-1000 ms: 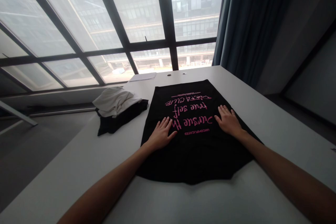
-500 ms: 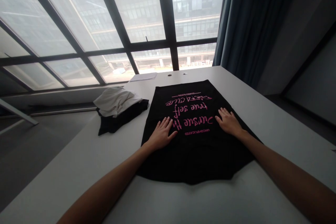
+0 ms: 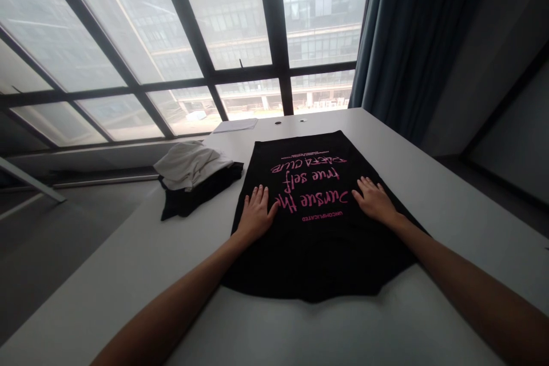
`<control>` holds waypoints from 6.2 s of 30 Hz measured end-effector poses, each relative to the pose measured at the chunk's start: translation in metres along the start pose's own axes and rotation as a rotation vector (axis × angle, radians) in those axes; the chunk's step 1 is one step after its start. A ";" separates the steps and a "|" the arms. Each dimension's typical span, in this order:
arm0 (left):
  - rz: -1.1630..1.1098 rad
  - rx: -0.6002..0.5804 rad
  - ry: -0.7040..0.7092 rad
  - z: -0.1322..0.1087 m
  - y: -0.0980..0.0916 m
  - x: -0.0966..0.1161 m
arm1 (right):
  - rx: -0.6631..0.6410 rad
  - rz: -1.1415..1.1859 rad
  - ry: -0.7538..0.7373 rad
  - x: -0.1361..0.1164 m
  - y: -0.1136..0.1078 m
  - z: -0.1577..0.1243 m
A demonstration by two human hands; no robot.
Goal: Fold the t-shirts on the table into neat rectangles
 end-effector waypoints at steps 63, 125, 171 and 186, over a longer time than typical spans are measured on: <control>0.047 -0.095 0.215 0.017 0.033 -0.015 | 0.075 0.266 -0.187 0.025 -0.077 0.000; 0.010 -0.146 0.183 0.009 0.025 -0.007 | -0.083 0.058 -0.181 -0.005 -0.015 -0.012; -0.001 -0.155 0.183 0.010 0.025 -0.007 | -0.104 0.051 -0.188 -0.005 -0.013 -0.012; -0.004 -0.144 0.180 0.009 0.025 -0.007 | -0.099 0.065 -0.183 -0.005 -0.014 -0.011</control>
Point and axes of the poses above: each hand's wrist, its own z-axis towards the middle knuckle, its own y-axis out of the palm, x = y × z, the point moved 10 cm from there along z, towards the middle knuckle, and after that the axes turned 6 degrees about y, right-handed, at the moved point
